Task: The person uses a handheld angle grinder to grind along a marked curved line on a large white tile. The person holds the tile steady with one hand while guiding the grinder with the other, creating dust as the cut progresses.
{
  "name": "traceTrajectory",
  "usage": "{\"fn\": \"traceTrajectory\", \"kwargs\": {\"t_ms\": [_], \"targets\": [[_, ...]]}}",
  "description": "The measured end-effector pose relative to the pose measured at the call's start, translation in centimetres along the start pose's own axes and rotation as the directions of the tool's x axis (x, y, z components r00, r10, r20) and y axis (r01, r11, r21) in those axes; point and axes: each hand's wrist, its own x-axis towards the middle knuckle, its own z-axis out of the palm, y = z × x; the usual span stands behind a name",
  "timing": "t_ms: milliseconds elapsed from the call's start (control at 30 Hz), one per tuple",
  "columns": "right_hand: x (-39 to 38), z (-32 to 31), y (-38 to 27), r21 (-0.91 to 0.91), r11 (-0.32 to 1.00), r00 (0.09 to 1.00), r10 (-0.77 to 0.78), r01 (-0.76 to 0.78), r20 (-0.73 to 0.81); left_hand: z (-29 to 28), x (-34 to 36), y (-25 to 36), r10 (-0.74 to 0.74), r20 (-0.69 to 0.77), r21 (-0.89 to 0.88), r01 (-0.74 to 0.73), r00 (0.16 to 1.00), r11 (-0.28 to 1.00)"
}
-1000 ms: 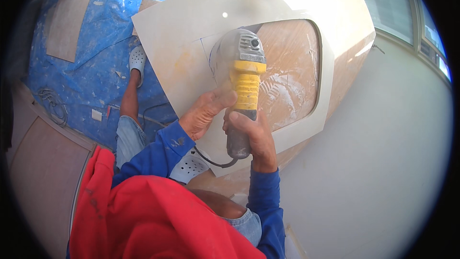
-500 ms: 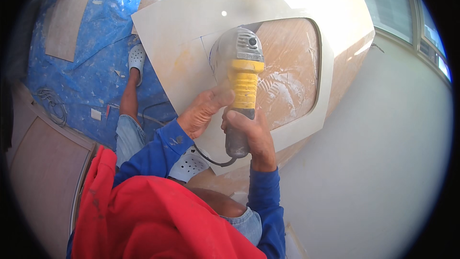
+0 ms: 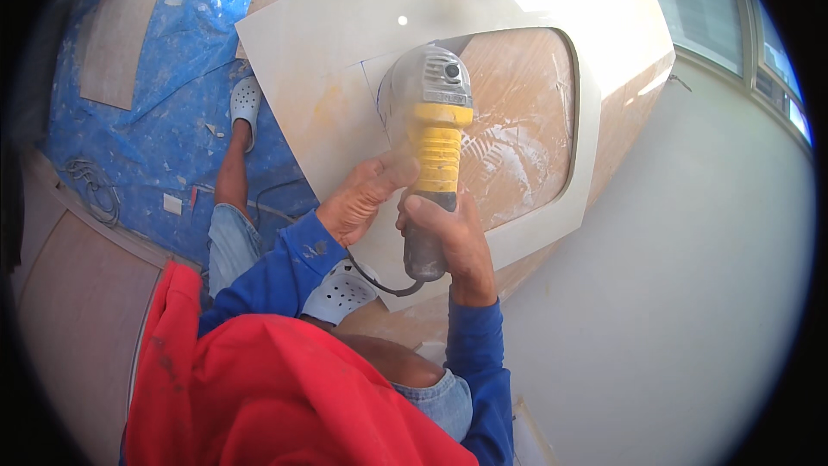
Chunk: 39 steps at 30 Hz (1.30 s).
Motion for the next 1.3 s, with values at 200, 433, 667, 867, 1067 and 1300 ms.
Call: {"fn": "traceTrajectory", "kwargs": {"t_ms": [200, 433, 667, 867, 1067, 1300], "targets": [[0.1, 0.1, 0.2, -0.005, 1.0, 1.0, 0.002, -0.002, -0.002, -0.1, -0.1, 0.2, -0.003, 0.007, -0.01, 0.003, 1.0, 1.0], [0.1, 0.1, 0.3, -0.026, 1.0, 1.0, 0.01, -0.01, -0.004, 0.1, -0.2, 0.2, 0.015, 0.002, -0.022, -0.015, 1.0, 1.0], [-0.1, 0.3, 0.5, -0.041, 0.999, 0.999, 0.017, -0.018, -0.037, -0.3, -0.4, 0.0, 0.013, 0.011, -0.013, -0.012, 1.0, 1.0], [-0.1, 0.4, 0.3, -0.111, 0.994, 0.999, 0.022, -0.026, -0.043, -0.4, -0.7, 0.2, 0.008, 0.038, -0.025, -0.007, 0.999, 1.0], [-0.3, 0.6, 0.0, -0.151, 0.988, 0.997, 0.034, -0.045, -0.072, -0.6, -0.8, 0.1, 0.007, 0.049, -0.026, -0.005, 0.999, 1.0], [-0.6, 1.1, -0.5, -0.208, 0.978, 0.995, 0.006, -0.027, -0.104, -0.5, -1.2, 0.1, 0.04, 0.06, -0.013, -0.039, 0.997, 0.999]]}}
